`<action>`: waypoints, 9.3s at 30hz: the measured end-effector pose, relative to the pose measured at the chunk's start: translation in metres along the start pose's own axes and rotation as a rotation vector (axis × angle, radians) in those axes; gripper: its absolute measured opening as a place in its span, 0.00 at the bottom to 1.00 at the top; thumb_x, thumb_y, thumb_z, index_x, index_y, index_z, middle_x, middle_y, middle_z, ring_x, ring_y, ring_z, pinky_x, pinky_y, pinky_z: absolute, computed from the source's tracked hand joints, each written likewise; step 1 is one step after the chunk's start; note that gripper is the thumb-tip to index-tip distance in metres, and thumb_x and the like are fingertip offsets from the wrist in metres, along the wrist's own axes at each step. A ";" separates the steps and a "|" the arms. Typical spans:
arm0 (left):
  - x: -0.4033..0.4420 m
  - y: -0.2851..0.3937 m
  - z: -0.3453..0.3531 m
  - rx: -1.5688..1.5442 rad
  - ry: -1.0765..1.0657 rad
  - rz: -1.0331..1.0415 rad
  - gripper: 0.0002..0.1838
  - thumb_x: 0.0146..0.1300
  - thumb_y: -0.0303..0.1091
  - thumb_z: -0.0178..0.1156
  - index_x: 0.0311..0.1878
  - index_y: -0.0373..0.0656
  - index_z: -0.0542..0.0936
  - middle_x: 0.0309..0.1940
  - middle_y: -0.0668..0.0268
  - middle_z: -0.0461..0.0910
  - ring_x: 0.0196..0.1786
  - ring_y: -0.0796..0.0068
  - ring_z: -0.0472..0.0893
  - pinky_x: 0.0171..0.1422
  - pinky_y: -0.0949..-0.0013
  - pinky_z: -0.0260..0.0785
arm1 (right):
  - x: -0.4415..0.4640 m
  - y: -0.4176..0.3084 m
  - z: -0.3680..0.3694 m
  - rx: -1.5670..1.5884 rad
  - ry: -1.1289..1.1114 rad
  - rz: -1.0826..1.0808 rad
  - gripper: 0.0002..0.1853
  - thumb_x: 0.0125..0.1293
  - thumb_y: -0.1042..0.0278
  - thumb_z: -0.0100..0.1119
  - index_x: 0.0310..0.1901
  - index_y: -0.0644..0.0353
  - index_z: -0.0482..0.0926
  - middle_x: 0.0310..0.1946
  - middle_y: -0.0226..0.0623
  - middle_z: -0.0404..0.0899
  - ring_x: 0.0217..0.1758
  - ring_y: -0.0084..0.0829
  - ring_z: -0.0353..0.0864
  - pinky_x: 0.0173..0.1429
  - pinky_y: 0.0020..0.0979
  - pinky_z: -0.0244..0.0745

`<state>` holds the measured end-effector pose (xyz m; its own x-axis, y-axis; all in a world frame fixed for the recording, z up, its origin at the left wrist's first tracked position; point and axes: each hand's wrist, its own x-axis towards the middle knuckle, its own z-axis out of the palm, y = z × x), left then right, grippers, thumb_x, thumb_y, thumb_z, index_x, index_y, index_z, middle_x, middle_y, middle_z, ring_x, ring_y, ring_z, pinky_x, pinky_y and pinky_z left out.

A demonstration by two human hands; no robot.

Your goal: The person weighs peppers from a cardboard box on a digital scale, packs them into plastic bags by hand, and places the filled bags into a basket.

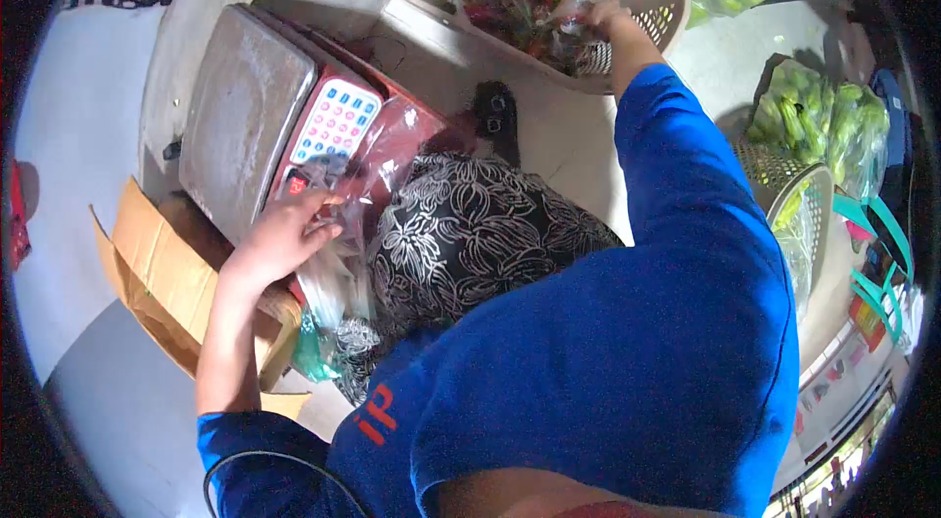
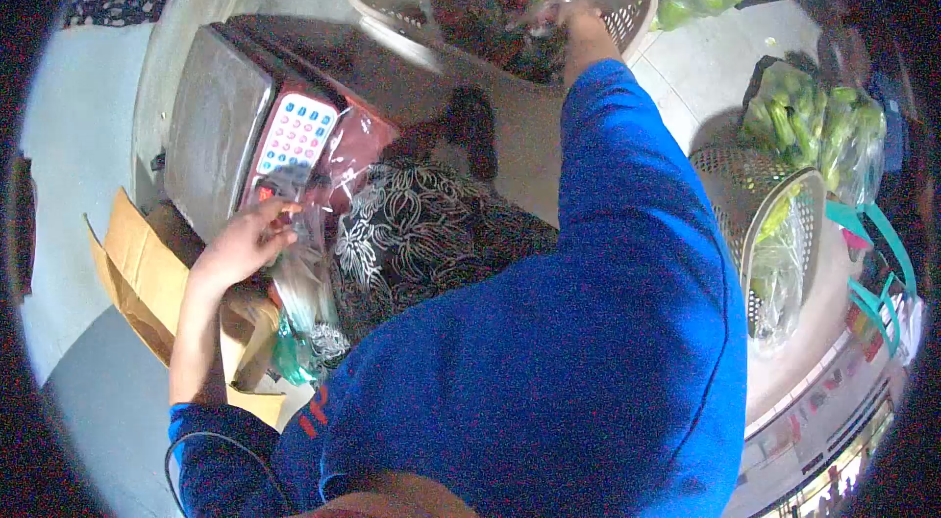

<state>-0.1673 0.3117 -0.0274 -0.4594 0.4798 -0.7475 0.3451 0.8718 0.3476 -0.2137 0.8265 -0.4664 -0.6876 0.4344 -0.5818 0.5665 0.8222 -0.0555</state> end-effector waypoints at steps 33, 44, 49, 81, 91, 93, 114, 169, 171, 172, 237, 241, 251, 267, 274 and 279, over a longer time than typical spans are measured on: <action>0.002 -0.010 0.045 -0.204 0.238 0.112 0.16 0.58 0.30 0.59 0.49 0.38 0.75 0.41 0.58 0.78 0.45 0.65 0.78 0.50 0.66 0.70 | 0.023 -0.014 -0.013 0.046 -0.149 -0.229 0.36 0.57 0.50 0.56 0.67 0.46 0.58 0.66 0.37 0.60 0.70 0.46 0.56 0.68 0.50 0.55; 0.015 0.009 0.043 -0.233 0.202 0.133 0.14 0.58 0.28 0.58 0.49 0.38 0.75 0.42 0.58 0.77 0.46 0.66 0.78 0.50 0.67 0.68 | -0.037 -0.031 -0.028 0.134 0.042 -0.114 0.43 0.49 0.42 0.62 0.66 0.46 0.60 0.65 0.44 0.60 0.67 0.49 0.57 0.65 0.45 0.61; 0.019 0.011 0.042 -0.170 0.245 0.179 0.14 0.58 0.27 0.58 0.48 0.38 0.75 0.41 0.59 0.77 0.44 0.66 0.78 0.48 0.67 0.69 | -0.096 -0.052 -0.083 0.063 -0.046 -0.085 0.46 0.45 0.39 0.65 0.66 0.44 0.60 0.66 0.40 0.58 0.68 0.47 0.57 0.66 0.44 0.60; 0.021 0.011 0.068 -0.524 0.392 0.170 0.11 0.60 0.28 0.56 0.46 0.36 0.76 0.40 0.58 0.79 0.47 0.70 0.78 0.51 0.70 0.68 | -0.225 0.006 -0.212 1.414 -0.254 -0.763 0.29 0.72 0.50 0.35 0.55 0.73 0.70 0.58 0.46 0.68 0.64 0.35 0.65 0.71 0.33 0.54; 0.018 0.024 0.075 -1.720 0.537 0.186 0.21 0.68 0.47 0.47 0.54 0.40 0.73 0.39 0.69 0.75 0.40 0.80 0.72 0.43 0.76 0.64 | -0.382 -0.111 -0.292 1.344 -0.462 -1.289 0.36 0.69 0.43 0.34 0.58 0.75 0.64 0.61 0.53 0.63 0.64 0.41 0.63 0.69 0.38 0.55; 0.027 0.011 0.091 -1.853 0.414 0.334 0.35 0.66 0.59 0.40 0.65 0.39 0.62 0.62 0.53 0.64 0.64 0.59 0.63 0.67 0.56 0.52 | -0.428 -0.136 -0.292 1.590 -0.471 -1.061 0.33 0.65 0.44 0.48 0.54 0.73 0.70 0.53 0.52 0.73 0.53 0.38 0.76 0.61 0.37 0.68; -0.126 0.010 0.141 -1.963 0.921 1.089 0.16 0.64 0.29 0.53 0.53 0.39 0.65 0.46 0.60 0.75 0.49 0.69 0.77 0.55 0.64 0.70 | -0.585 -0.241 -0.101 1.496 -1.088 -0.912 0.39 0.61 0.37 0.49 0.67 0.53 0.56 0.64 0.39 0.61 0.67 0.39 0.61 0.67 0.52 0.58; -0.079 -0.017 0.170 -1.961 0.327 0.455 0.39 0.62 0.68 0.34 0.69 0.51 0.57 0.69 0.57 0.55 0.63 0.56 0.63 0.64 0.60 0.54 | -0.506 -0.195 -0.237 1.060 0.208 -1.028 0.12 0.67 0.64 0.52 0.31 0.62 0.77 0.22 0.29 0.77 0.25 0.19 0.75 0.30 0.21 0.69; -0.097 -0.018 0.175 -1.888 0.517 0.206 0.43 0.59 0.71 0.34 0.71 0.52 0.53 0.72 0.56 0.49 0.68 0.45 0.50 0.71 0.50 0.35 | -0.482 -0.177 -0.250 1.076 0.210 -1.010 0.13 0.67 0.63 0.51 0.30 0.62 0.76 0.21 0.29 0.76 0.23 0.19 0.74 0.29 0.21 0.69; -0.091 -0.040 0.188 -1.949 0.540 0.206 0.41 0.60 0.70 0.35 0.70 0.52 0.56 0.69 0.56 0.55 0.64 0.56 0.59 0.69 0.55 0.45 | -0.467 -0.168 -0.255 1.084 0.209 -0.998 0.13 0.67 0.63 0.50 0.29 0.62 0.75 0.21 0.29 0.76 0.23 0.19 0.74 0.28 0.21 0.68; -0.169 -0.180 0.357 -0.239 0.924 -0.722 0.38 0.47 0.52 0.66 0.59 0.45 0.67 0.54 0.52 0.72 0.55 0.48 0.72 0.57 0.50 0.64 | -0.531 -0.330 -0.015 -0.241 -0.405 -1.333 0.23 0.58 0.47 0.56 0.46 0.57 0.77 0.47 0.47 0.75 0.51 0.44 0.74 0.55 0.39 0.69; -0.173 -0.178 0.356 -0.261 1.044 -0.635 0.26 0.51 0.42 0.64 0.52 0.42 0.72 0.46 0.53 0.76 0.49 0.50 0.76 0.52 0.54 0.68 | -0.496 -0.347 -0.016 -0.112 0.106 -1.384 0.25 0.54 0.48 0.60 0.49 0.56 0.76 0.51 0.51 0.71 0.58 0.48 0.68 0.60 0.40 0.65; -0.198 -0.058 0.228 -0.588 1.207 -0.105 0.09 0.58 0.34 0.58 0.37 0.38 0.79 0.32 0.60 0.80 0.38 0.72 0.79 0.45 0.70 0.70 | -0.545 -0.327 -0.092 1.076 -0.864 -1.057 0.08 0.62 0.66 0.56 0.35 0.62 0.79 0.34 0.31 0.78 0.41 0.22 0.75 0.48 0.25 0.68; -0.015 -0.123 0.207 -0.940 1.062 -0.249 0.31 0.50 0.40 0.64 0.54 0.30 0.67 0.39 0.52 0.77 0.44 0.55 0.78 0.51 0.61 0.70 | -0.649 -0.263 -0.161 1.099 -0.785 -1.989 0.07 0.52 0.68 0.67 0.26 0.56 0.77 0.27 0.30 0.77 0.32 0.28 0.76 0.35 0.28 0.70; -0.040 -0.105 0.198 -0.966 1.090 -0.180 0.11 0.58 0.37 0.60 0.33 0.38 0.78 0.23 0.71 0.76 0.26 0.83 0.71 0.31 0.75 0.63 | -0.493 -0.329 -0.060 0.636 -0.054 -1.184 0.17 0.55 0.61 0.64 0.42 0.62 0.74 0.36 0.33 0.76 0.37 0.24 0.75 0.42 0.27 0.72; -0.067 -0.100 0.201 -1.095 1.227 0.037 0.06 0.61 0.32 0.59 0.33 0.40 0.78 0.22 0.79 0.71 0.26 0.91 0.65 0.30 0.83 0.57 | -0.486 -0.336 -0.055 0.721 -0.199 -1.074 0.31 0.56 0.54 0.64 0.56 0.66 0.69 0.42 0.37 0.76 0.41 0.23 0.75 0.44 0.27 0.73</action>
<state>-0.0060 0.1725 -0.1259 -0.9828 -0.1783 -0.0477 -0.0927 0.2534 0.9629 -0.0952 0.3592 -0.1209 -0.9024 -0.4232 -0.0813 -0.0621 0.3144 -0.9472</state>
